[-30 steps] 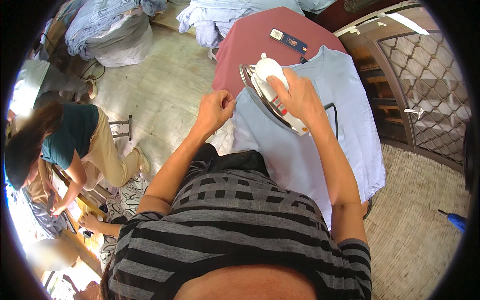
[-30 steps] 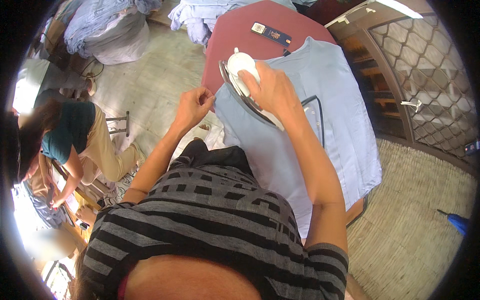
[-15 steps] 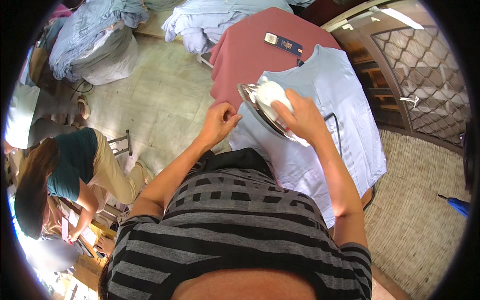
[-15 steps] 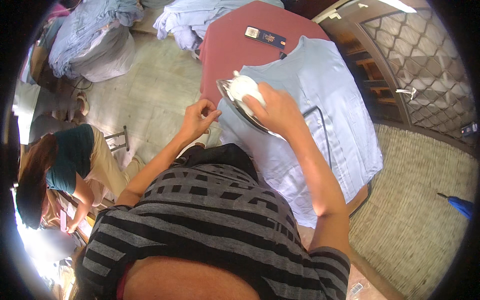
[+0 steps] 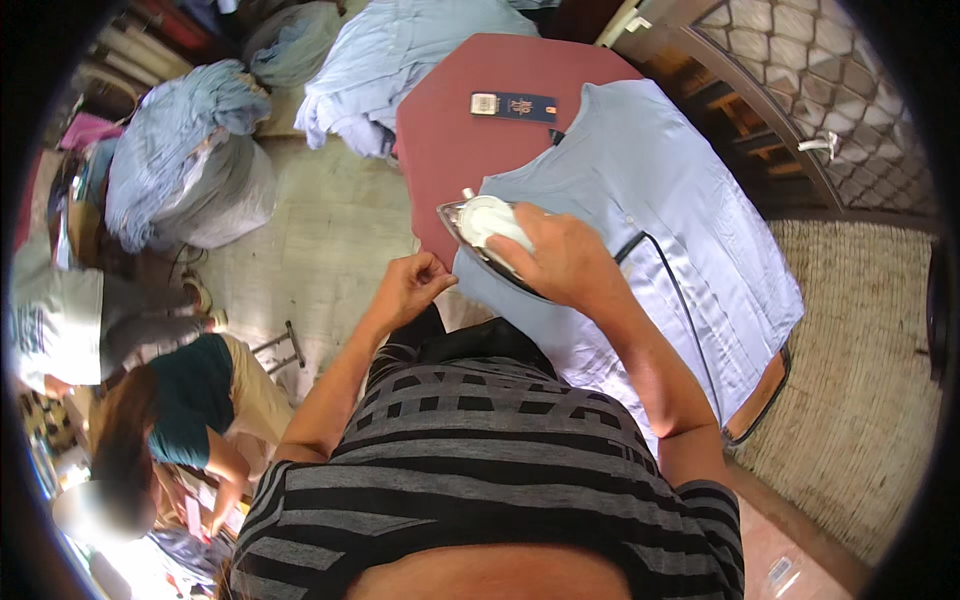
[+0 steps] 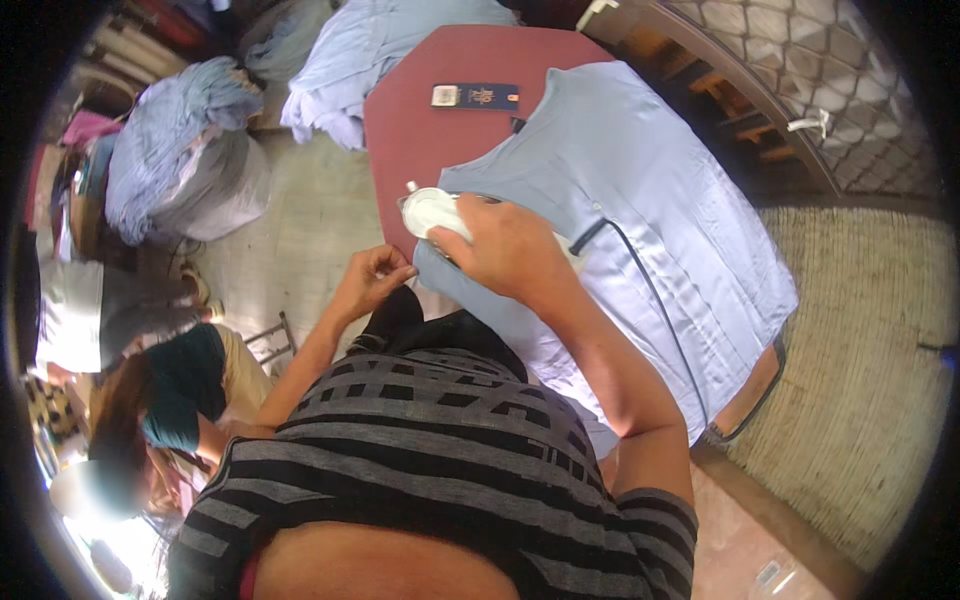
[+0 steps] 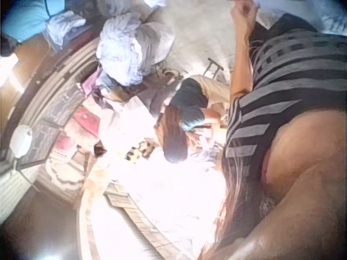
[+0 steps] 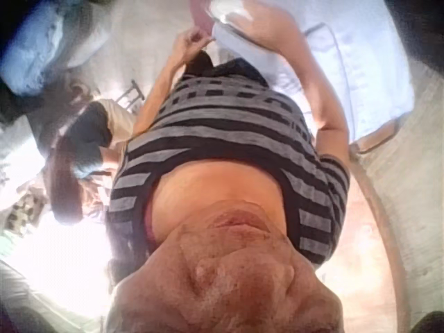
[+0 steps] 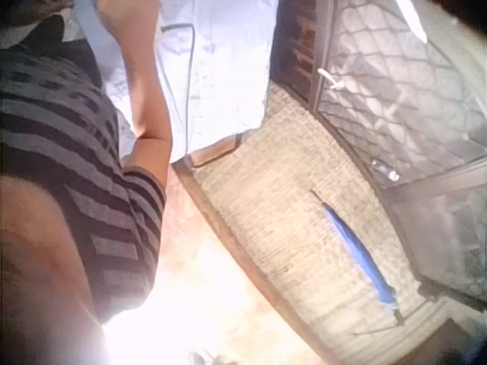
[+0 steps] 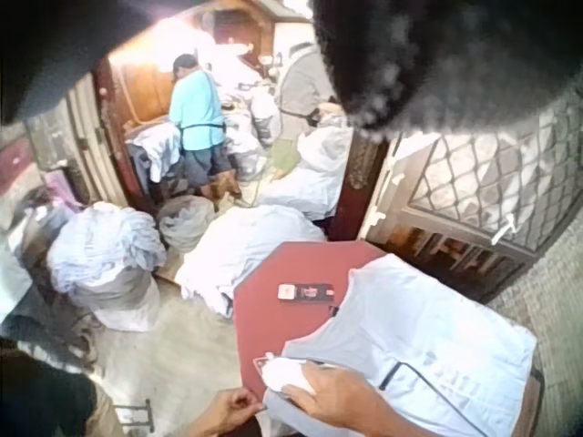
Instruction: The person irons a light blue collared shirt on an ironing board, smoothing different sections of the fabric and using an iron to press the front panels, collar, and sleeves.
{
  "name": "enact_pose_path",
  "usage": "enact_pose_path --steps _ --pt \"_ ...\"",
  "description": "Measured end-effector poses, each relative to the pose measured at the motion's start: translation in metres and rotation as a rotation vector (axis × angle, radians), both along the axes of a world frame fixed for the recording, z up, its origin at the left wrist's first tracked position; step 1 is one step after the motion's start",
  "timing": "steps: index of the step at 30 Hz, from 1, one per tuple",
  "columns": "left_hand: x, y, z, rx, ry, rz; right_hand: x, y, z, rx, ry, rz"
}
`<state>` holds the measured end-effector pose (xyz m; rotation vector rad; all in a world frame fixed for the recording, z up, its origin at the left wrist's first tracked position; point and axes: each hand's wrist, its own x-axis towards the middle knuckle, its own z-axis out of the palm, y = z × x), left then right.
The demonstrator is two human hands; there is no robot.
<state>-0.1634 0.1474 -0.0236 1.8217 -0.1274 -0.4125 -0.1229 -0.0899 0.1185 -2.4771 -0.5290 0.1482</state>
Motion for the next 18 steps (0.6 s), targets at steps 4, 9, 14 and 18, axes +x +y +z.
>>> enact_pose_path --steps 4,9,14,18 --pt "0.069 0.049 0.041 0.161 0.101 -0.350 0.000 0.000 0.003 -0.043 0.053 -0.040" --pt "0.158 0.046 0.077 0.218 -0.221 -0.326 -0.020 -0.007 0.017 -0.057 0.283 -0.264" --pt "0.237 -0.041 0.069 -0.011 -0.728 -0.380 -0.015 0.019 0.014 -0.078 0.235 -0.397" --pt "0.287 -0.115 0.044 -0.004 -0.917 -0.322 -0.032 0.021 0.017 -0.112 0.272 -0.477"
